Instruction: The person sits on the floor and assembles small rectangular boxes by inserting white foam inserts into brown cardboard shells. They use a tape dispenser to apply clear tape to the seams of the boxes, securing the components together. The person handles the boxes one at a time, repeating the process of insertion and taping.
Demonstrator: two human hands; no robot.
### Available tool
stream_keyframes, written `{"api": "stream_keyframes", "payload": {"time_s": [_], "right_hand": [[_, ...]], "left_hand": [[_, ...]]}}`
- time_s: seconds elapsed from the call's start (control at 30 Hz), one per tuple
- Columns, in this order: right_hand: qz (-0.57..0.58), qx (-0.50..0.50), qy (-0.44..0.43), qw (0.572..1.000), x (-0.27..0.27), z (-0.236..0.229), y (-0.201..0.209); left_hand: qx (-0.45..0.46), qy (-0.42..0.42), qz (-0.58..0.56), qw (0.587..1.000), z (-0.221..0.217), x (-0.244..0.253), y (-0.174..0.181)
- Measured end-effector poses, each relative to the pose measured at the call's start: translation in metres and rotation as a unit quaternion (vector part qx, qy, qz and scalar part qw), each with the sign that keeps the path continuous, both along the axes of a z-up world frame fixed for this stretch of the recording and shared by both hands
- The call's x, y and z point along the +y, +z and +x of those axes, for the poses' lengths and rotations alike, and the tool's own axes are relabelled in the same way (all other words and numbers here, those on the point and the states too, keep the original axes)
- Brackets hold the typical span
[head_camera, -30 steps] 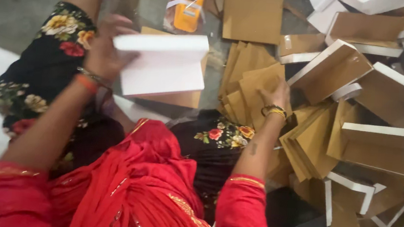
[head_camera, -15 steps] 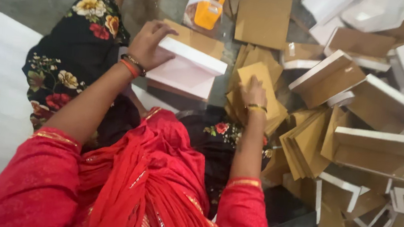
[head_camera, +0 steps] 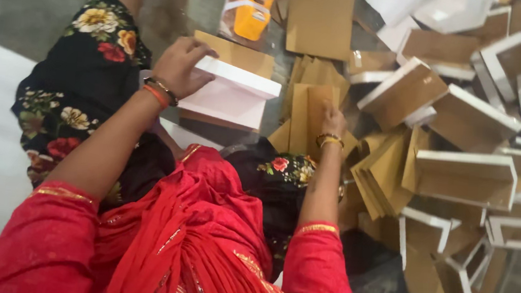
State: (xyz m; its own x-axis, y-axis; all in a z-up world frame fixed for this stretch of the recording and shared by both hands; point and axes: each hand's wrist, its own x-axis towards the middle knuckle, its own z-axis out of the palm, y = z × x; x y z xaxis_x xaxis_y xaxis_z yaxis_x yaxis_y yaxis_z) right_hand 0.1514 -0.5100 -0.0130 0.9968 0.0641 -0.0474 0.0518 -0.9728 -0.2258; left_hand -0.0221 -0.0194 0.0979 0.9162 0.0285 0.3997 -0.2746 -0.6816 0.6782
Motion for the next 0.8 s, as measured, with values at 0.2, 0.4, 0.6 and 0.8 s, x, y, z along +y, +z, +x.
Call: {"api": "stream_keyframes", "payload": {"time_s": [0.2, 0.4, 0.6, 0.8], "right_hand": [[0.027, 0.034, 0.056, 0.998, 0.010, -0.027, 0.040], [0.143, -0.288, 0.175, 0.931, 0.146, -0.160, 0.140], [0.032, -0.137, 0.415, 0.899, 0.241, -0.205, 0.108], [0.006, -0.058, 0.473, 0.879, 0.262, -0.167, 0.092]], "left_hand": [[-0.024, 0.004, -0.011, 1.000, 0.001, 0.001, 0.012], [-0.015, 0.054, -0.165, 0.985, 0.006, 0.012, -0.006], [0.056, -0.081, -0.293, 0.951, 0.037, 0.018, -0.061], [0.199, -0.148, -0.256, 0.934, 0.031, 0.014, -0.045]]}}
